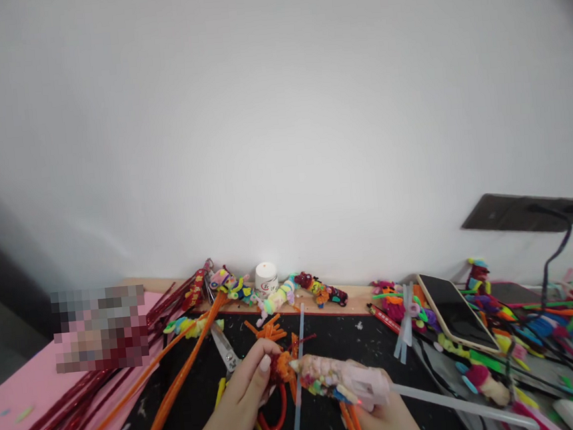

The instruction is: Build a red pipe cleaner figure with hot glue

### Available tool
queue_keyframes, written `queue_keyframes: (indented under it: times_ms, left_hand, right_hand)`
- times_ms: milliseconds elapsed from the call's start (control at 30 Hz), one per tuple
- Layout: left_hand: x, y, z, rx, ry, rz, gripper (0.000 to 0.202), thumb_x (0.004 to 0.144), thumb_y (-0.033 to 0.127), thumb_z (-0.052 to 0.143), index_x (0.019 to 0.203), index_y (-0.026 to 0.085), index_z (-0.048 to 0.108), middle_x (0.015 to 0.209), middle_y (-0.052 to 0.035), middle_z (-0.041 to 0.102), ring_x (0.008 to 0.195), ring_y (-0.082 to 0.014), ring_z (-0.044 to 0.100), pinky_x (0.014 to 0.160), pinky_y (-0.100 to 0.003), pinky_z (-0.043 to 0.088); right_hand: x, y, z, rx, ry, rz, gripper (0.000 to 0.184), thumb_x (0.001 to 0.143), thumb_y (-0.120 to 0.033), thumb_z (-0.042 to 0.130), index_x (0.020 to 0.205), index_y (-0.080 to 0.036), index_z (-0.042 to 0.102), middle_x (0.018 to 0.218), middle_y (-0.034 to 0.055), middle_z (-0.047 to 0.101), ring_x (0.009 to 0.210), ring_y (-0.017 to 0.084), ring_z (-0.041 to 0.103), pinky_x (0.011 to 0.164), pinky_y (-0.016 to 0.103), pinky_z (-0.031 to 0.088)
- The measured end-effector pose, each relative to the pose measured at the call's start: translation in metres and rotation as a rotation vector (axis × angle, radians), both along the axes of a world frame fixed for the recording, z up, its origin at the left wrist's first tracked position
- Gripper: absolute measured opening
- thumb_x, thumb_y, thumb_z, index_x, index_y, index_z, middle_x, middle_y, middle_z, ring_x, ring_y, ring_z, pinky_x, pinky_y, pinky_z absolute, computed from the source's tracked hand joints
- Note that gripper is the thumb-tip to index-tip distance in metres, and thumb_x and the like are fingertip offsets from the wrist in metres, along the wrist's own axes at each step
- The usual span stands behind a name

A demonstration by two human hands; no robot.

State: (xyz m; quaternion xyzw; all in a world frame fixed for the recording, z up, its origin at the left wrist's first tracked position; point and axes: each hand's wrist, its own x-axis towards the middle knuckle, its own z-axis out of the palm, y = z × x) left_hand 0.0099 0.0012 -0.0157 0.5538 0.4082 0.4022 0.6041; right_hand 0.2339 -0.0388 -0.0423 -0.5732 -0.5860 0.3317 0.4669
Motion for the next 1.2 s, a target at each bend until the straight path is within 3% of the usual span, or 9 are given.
queue_keyframes:
  times_ms: [233,433,500,800,1000,1200]
  left_hand:
    - [-0.001,-0.003,0.001,0.001,0.081,0.044,0.04,0.084,0.059,0.034,0.086,0.023,0.051,0.067,0.0028,0.043,0.058,-0.0132,0.042,0.054,-0.022,0.04]
    - [-0.003,-0.002,-0.004,-0.055,0.044,0.042,0.039,0.083,0.06,0.038,0.088,0.024,0.05,0.074,0.0029,0.044,0.065,-0.0123,0.042,0.062,-0.022,0.042]
    - [-0.003,-0.002,-0.005,-0.058,0.043,0.033,0.038,0.083,0.059,0.038,0.088,0.023,0.05,0.073,0.0031,0.043,0.064,-0.0123,0.041,0.061,-0.022,0.041]
    - [-0.002,-0.001,-0.004,-0.043,0.014,0.005,0.038,0.084,0.059,0.037,0.089,0.023,0.049,0.07,0.0042,0.039,0.061,-0.0112,0.037,0.058,-0.02,0.037]
    - [-0.002,-0.001,-0.004,-0.082,0.008,0.037,0.04,0.082,0.061,0.039,0.092,0.024,0.051,0.073,0.0038,0.041,0.065,-0.012,0.039,0.062,-0.021,0.039]
    - [-0.004,0.0,-0.006,-0.093,0.0,0.063,0.042,0.083,0.06,0.039,0.101,0.025,0.053,0.077,0.0024,0.045,0.071,-0.0136,0.043,0.068,-0.024,0.042]
  right_hand:
    - [0.0,0.006,0.014,0.062,-0.12,0.192,0.025,0.078,-0.039,0.056,0.074,-0.017,0.067,0.069,0.0079,0.069,0.065,0.022,0.065,0.063,0.031,0.054]
    - [0.003,0.005,0.008,0.119,-0.128,0.114,0.026,0.076,-0.036,0.056,0.088,-0.014,0.066,0.082,0.0124,0.071,0.073,0.025,0.067,0.066,0.033,0.055]
    - [0.003,0.006,0.009,0.118,-0.122,0.163,0.023,0.078,-0.033,0.054,0.086,-0.016,0.066,0.079,0.0105,0.072,0.072,0.023,0.067,0.066,0.03,0.055]
    - [-0.005,0.009,0.034,0.109,-0.116,0.275,0.018,0.079,-0.027,0.053,0.075,-0.016,0.066,0.071,0.0071,0.07,0.063,0.019,0.064,0.062,0.026,0.053]
    - [-0.002,0.008,0.024,0.119,-0.089,0.231,0.023,0.078,-0.036,0.056,0.076,-0.016,0.066,0.068,0.0079,0.07,0.06,0.02,0.064,0.06,0.027,0.053]
    - [-0.002,0.008,0.021,0.099,-0.115,0.251,0.019,0.077,-0.03,0.053,0.071,-0.017,0.065,0.064,0.0064,0.068,0.06,0.019,0.063,0.057,0.025,0.052]
